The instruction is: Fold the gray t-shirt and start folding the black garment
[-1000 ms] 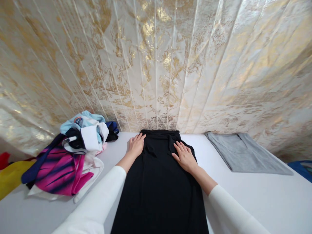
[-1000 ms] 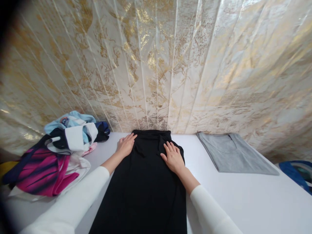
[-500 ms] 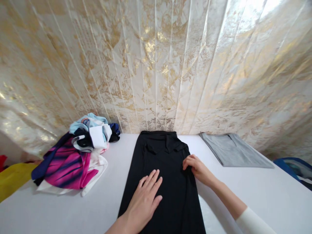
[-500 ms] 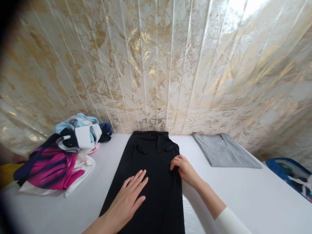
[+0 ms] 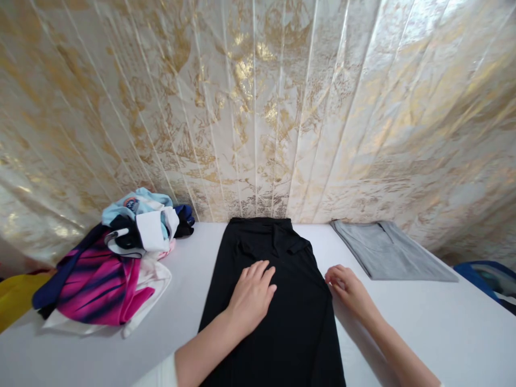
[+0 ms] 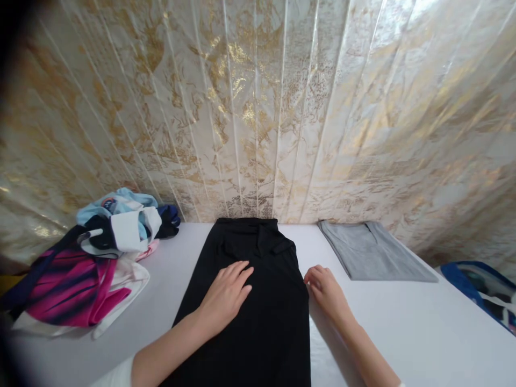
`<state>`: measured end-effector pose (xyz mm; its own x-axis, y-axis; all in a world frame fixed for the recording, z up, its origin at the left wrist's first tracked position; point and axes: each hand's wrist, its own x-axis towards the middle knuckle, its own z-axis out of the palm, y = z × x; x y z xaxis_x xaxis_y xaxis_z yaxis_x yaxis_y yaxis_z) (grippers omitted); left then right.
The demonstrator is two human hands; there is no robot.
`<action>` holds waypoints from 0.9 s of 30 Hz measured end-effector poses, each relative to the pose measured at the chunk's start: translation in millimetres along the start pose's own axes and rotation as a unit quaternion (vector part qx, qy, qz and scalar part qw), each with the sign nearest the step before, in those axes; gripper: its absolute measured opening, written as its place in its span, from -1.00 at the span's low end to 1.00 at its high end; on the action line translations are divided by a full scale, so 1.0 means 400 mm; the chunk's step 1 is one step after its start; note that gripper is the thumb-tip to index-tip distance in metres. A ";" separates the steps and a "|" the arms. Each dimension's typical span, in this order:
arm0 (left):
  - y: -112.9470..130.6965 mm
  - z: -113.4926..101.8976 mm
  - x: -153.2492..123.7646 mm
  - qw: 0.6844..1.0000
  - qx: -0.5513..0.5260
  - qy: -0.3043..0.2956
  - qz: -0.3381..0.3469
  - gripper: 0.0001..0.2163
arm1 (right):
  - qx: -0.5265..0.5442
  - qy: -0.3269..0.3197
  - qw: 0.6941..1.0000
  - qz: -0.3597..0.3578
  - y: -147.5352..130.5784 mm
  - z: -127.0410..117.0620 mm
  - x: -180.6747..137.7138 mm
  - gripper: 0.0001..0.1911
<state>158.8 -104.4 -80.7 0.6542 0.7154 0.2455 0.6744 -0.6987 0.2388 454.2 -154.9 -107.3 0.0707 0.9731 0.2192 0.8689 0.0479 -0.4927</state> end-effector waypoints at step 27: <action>0.097 0.121 0.077 0.992 -0.106 -0.057 0.046 -0.48 | 0.022 -0.052 0.983 0.174 0.036 0.037 0.363 -0.94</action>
<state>221.6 -108.9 -109.2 0.7527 0.6360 0.1700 0.5306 -0.7390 0.4152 469.7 -9.8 -94.9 0.3075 0.9500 -0.0550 0.7786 -0.2844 -0.5595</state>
